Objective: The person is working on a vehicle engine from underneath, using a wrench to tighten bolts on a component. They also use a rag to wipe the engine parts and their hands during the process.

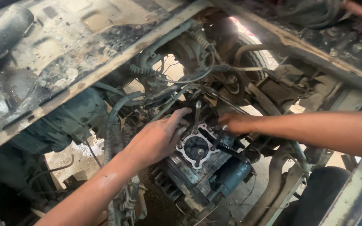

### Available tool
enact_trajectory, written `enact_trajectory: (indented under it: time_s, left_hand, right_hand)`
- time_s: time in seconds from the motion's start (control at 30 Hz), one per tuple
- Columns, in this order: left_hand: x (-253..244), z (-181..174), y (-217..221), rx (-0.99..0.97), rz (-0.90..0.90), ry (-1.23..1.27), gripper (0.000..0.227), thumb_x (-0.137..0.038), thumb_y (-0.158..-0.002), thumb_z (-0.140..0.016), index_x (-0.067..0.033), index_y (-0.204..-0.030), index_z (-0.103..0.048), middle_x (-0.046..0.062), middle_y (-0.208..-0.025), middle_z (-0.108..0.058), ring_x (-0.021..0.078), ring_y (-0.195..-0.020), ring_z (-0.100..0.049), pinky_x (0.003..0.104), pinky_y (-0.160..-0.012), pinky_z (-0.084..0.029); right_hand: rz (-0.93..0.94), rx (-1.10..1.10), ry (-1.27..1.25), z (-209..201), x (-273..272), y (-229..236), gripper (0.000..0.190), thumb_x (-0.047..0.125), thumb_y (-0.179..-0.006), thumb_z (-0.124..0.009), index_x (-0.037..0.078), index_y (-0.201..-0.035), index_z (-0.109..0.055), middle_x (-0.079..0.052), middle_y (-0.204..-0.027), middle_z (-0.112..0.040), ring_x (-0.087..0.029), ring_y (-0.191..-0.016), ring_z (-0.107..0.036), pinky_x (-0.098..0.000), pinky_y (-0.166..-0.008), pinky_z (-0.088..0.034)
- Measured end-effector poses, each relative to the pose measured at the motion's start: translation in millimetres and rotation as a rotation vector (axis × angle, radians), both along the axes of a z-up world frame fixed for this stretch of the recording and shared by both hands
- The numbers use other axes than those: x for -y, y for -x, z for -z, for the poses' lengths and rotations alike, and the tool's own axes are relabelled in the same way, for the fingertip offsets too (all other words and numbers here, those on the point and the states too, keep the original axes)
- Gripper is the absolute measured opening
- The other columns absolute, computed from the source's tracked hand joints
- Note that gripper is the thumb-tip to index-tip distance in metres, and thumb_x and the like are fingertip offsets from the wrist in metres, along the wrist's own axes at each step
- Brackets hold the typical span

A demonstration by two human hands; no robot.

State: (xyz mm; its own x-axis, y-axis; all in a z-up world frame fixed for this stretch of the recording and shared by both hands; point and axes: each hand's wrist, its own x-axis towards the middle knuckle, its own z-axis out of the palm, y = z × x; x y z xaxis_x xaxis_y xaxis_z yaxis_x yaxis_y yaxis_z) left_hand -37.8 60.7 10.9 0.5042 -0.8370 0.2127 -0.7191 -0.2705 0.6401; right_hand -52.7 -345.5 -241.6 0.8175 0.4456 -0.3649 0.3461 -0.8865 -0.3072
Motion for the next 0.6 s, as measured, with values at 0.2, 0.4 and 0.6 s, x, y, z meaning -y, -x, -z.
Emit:
enact_trajectory:
  time_s: [0.2, 0.4, 0.6]
  left_hand:
    - [-1, 3, -5, -0.011, 0.022, 0.004, 0.056, -0.007, -0.092, -0.059, -0.0048, -0.143, -0.039, 0.020, -0.112, -0.073, 0.0410, -0.103, -0.068, 0.047, -0.086, -0.054]
    - [-1, 4, -5, -0.028, 0.028, 0.018, 0.053, -0.007, -0.093, -0.060, -0.0046, -0.143, -0.040, 0.019, -0.112, -0.074, 0.0396, -0.102, -0.070, 0.046, -0.085, -0.055]
    - [0, 3, -6, -0.031, 0.023, 0.014, 0.052, -0.009, -0.094, -0.060, -0.0049, -0.142, -0.041, 0.018, -0.108, -0.074, 0.0388, -0.100, -0.070, 0.045, -0.083, -0.055]
  right_hand:
    - [-0.195, 0.197, -0.070, 29, 3, -2, 0.037, 0.020, -0.084, -0.070, 0.009, -0.119, -0.072, -0.018, -0.136, -0.061, -0.037, -0.129, -0.055, -0.0447, -0.108, -0.043]
    - [-0.070, 0.180, -0.040, -2, -5, 11, 0.039, 0.019, -0.080, -0.069, 0.012, -0.118, -0.072, -0.016, -0.133, -0.063, -0.037, -0.124, -0.058, -0.0445, -0.105, -0.047]
    - [-0.064, -0.114, -0.227, -41, -9, -16, 0.039, 0.024, -0.084, -0.065, 0.011, -0.121, -0.067, -0.016, -0.138, -0.061, -0.033, -0.114, -0.065, -0.0388, -0.096, -0.053]
